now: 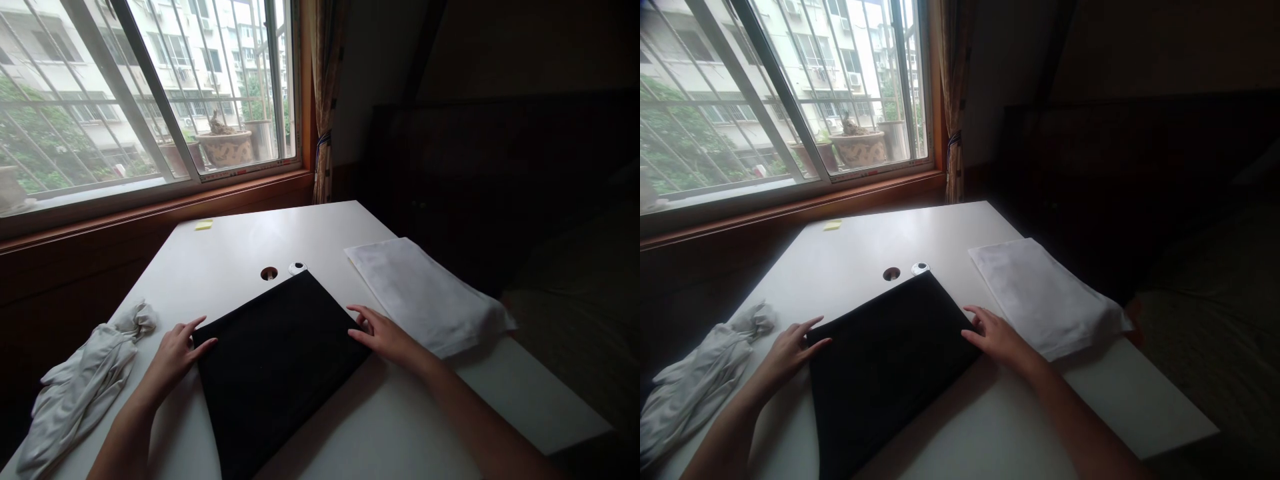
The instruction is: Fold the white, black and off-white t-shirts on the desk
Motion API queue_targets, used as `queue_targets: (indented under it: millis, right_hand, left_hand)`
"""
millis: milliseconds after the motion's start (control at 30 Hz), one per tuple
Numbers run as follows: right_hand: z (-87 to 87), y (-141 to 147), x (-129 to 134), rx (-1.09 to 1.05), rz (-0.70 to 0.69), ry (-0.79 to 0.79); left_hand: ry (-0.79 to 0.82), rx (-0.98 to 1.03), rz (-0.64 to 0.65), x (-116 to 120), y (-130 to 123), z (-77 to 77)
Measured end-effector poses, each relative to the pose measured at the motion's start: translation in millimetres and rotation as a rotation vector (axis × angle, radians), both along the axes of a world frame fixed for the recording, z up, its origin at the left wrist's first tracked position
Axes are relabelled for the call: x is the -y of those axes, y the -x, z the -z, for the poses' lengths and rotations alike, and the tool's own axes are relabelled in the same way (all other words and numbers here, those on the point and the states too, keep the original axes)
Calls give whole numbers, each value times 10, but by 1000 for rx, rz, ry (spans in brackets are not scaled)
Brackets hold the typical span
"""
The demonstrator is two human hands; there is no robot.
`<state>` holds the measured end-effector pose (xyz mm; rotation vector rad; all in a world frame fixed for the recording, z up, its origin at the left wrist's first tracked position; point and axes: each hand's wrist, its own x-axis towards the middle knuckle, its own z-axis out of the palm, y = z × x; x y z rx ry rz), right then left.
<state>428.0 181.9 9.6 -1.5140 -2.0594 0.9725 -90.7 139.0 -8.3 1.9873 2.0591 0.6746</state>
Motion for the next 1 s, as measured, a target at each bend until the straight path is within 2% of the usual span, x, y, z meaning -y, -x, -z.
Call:
queue_targets:
  millis: [133,267,400,567,800,1000]
  right_hand:
    - [-25,-55,47,86,-2,65]
    - [-71,-76,18,51,-48,128]
    - [-116,-64,-55,28,-28,137]
    - [-84,33,-278,110,31,-23]
    - [69,257,-824,199,183,-288]
    - [67,473,-1155,279,229,-442]
  left_hand:
    - [42,17,-9,-4,-2,-46]
    - [88,43,-6,-6,3,-75]
    - [104,46,-19,-2,23,-73]
    - [171,72,69,37,12,-154]
    - [282,114,212,147,-39,-340]
    - [288,119,323,171,-93,-348]
